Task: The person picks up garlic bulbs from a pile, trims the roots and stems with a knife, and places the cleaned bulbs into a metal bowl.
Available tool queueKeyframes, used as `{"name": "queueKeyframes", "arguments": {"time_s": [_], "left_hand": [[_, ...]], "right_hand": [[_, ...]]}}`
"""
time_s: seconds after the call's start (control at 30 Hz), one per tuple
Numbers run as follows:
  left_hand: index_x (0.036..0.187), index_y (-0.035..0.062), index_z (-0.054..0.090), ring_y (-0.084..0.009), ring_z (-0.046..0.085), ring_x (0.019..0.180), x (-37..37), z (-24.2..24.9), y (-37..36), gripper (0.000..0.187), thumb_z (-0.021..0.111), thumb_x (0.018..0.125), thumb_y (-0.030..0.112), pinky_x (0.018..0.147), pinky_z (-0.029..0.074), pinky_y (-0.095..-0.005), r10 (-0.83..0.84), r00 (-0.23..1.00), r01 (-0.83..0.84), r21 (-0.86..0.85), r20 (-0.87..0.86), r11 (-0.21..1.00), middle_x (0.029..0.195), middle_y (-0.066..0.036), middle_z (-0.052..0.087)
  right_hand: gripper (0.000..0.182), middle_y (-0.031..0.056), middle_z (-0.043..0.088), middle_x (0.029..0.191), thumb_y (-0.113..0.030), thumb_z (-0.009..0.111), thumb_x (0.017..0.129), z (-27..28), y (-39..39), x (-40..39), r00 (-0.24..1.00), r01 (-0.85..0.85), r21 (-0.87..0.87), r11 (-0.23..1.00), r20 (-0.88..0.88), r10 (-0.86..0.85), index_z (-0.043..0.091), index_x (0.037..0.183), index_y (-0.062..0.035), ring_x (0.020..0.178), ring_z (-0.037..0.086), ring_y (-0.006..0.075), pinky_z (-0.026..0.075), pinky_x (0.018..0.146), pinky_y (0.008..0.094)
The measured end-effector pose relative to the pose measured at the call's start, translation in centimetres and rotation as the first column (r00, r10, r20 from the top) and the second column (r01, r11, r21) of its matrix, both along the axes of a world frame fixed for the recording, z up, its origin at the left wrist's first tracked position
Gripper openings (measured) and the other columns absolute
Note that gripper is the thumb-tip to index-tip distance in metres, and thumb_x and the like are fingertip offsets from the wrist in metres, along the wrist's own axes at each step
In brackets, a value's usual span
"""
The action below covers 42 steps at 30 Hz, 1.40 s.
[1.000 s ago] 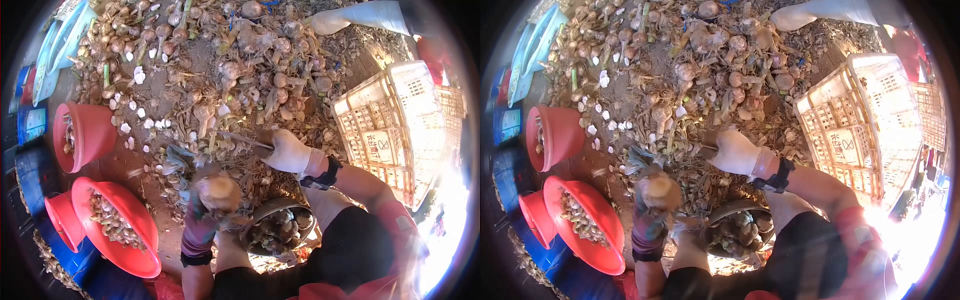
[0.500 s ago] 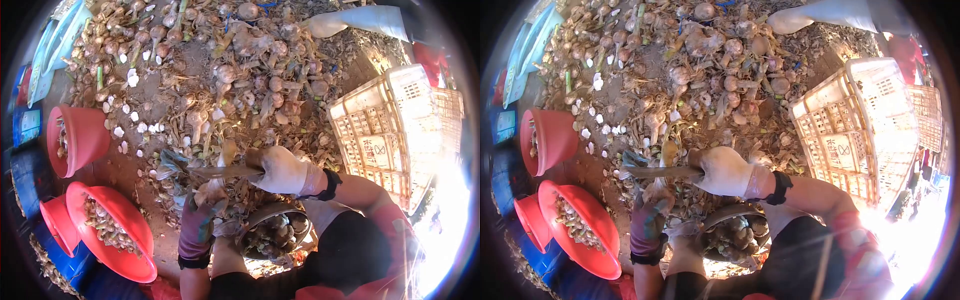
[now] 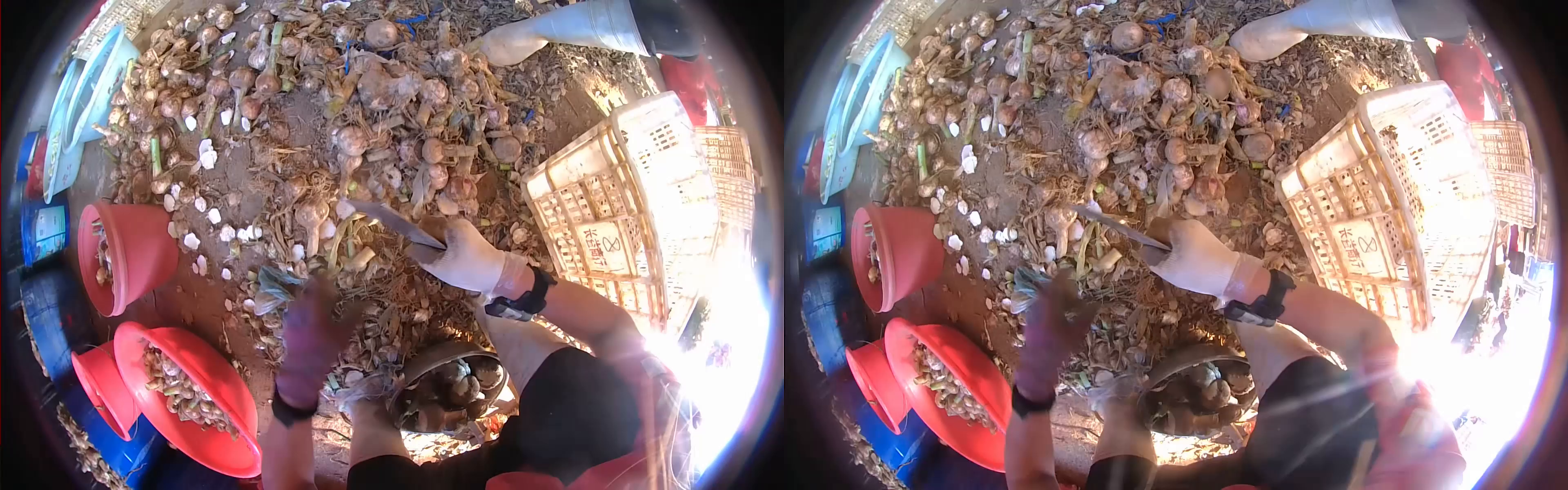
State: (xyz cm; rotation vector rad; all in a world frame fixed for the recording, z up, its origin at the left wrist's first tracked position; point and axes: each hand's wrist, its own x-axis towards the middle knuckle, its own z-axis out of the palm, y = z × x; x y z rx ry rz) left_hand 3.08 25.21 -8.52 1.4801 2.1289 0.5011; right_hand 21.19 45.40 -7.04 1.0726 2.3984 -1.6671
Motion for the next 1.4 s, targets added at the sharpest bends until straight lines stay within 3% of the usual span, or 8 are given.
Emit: {"name": "queueKeyframes", "arguments": {"time_s": [0.3, 0.43, 0.63, 0.7, 0.73, 0.97, 1.03, 1.4], "left_hand": [[0.126, -0.0014, 0.048, -0.0276, 0.063, 0.085, -6.1, -7.5, 9.6, 0.065, 0.072, 0.075, 0.032, 0.073, 0.052, -0.0376, 0.330, 0.883, -0.413, -0.216, -0.335, 0.885, 0.093, -0.016, 0.064], [0.129, 0.0020, 0.045, -0.0151, 0.059, 0.090, -2.2, 0.8, 7.3, 0.060, 0.073, 0.076, 0.012, 0.074, 0.050, -0.0246, 0.537, 0.778, -0.353, -0.481, 0.325, 0.803, 0.095, -0.006, 0.061], [0.133, 0.0020, 0.038, -0.0209, 0.061, 0.099, 3.1, 2.8, 1.7, 0.059, 0.066, 0.081, -0.003, 0.086, 0.053, -0.0322, 0.355, 0.254, -0.473, -0.205, 0.900, 0.857, 0.114, -0.014, 0.059], [0.132, 0.0003, 0.038, -0.0227, 0.061, 0.104, 3.7, 2.5, 0.6, 0.059, 0.065, 0.080, -0.007, 0.091, 0.053, -0.0349, 0.420, -0.313, -0.578, -0.521, 0.852, 0.628, 0.122, -0.017, 0.055], [0.132, -0.0020, 0.038, -0.0224, 0.061, 0.102, 4.0, 1.3, -0.8, 0.059, 0.068, 0.081, 0.000, 0.088, 0.053, -0.0339, 0.394, 0.178, -0.560, -0.236, 0.902, 0.794, 0.118, -0.016, 0.057], [0.127, -0.0030, 0.043, -0.0192, 0.063, 0.096, 4.9, 2.4, -3.0, 0.057, 0.072, 0.080, 0.012, 0.080, 0.053, -0.0283, 0.489, 0.199, -0.651, -0.259, 0.849, 0.714, 0.110, -0.013, 0.062], [0.122, -0.0023, 0.049, -0.0159, 0.064, 0.090, 5.4, -0.7, -5.3, 0.049, 0.072, 0.080, 0.010, 0.076, 0.053, -0.0263, 0.423, 0.691, -0.538, 0.026, 0.586, 0.843, 0.106, -0.011, 0.064], [0.125, -0.0019, 0.047, -0.0219, 0.058, 0.101, 3.7, 6.9, -2.2, 0.065, 0.070, 0.079, 0.037, 0.083, 0.050, -0.0349, 0.265, 0.718, -0.484, 0.188, 0.644, 0.855, 0.113, -0.014, 0.057]], "right_hand": [[0.021, 0.0212, 0.062, 0.078, -0.020, 0.064, 0.081, -1.3, 1.5, 1.4, 0.996, 0.012, -0.038, 0.999, -0.086, -0.016, 0.062, 0.092, -0.0016, 0.072, 0.061, 0.0355, 0.047, 0.063, 0.0417], [0.024, 0.0196, 0.062, 0.074, -0.025, 0.062, 0.080, -0.2, 1.2, -0.1, 0.979, -0.201, 0.054, 0.978, 0.056, 0.198, 0.063, 0.092, -0.0044, 0.070, 0.062, 0.0377, 0.048, 0.062, 0.0454], [0.023, 0.0164, 0.062, 0.068, -0.027, 0.063, 0.074, 0.6, -0.7, -0.9, 0.891, -0.454, 0.151, 0.878, 0.063, 0.450, 0.064, 0.088, -0.0088, 0.067, 0.062, 0.0376, 0.048, 0.060, 0.0478], [0.023, 0.0162, 0.061, 0.067, -0.027, 0.064, 0.072, 0.7, -1.2, -1.1, 0.880, -0.474, 0.162, 0.866, 0.055, 0.471, 0.064, 0.087, -0.0091, 0.067, 0.062, 0.0370, 0.048, 0.060, 0.0475], [0.023, 0.0162, 0.061, 0.067, -0.026, 0.064, 0.072, 0.7, -1.6, -1.2, 0.861, -0.507, 0.174, 0.844, 0.059, 0.505, 0.064, 0.087, -0.0089, 0.067, 0.062, 0.0368, 0.048, 0.060, 0.0472], [0.019, 0.0150, 0.060, 0.064, -0.026, 0.064, 0.070, -0.3, -3.1, -1.4, 0.836, -0.525, 0.338, 0.781, 0.034, 0.548, 0.065, 0.080, -0.0095, 0.064, 0.062, 0.0348, 0.049, 0.057, 0.0455], [0.019, 0.0145, 0.060, 0.064, -0.027, 0.064, 0.070, -0.4, -3.5, -1.7, 0.833, -0.519, 0.353, 0.778, 0.002, 0.554, 0.066, 0.078, -0.0093, 0.062, 0.061, 0.0344, 0.049, 0.057, 0.0450], [0.020, 0.0199, 0.061, 0.065, -0.023, 0.060, 0.081, -0.1, -0.5, -2.6, 0.990, -0.144, 0.250, 0.957, 0.041, 0.138, 0.064, 0.086, -0.0045, 0.064, 0.062, 0.0379, 0.051, 0.060, 0.0422]]}}
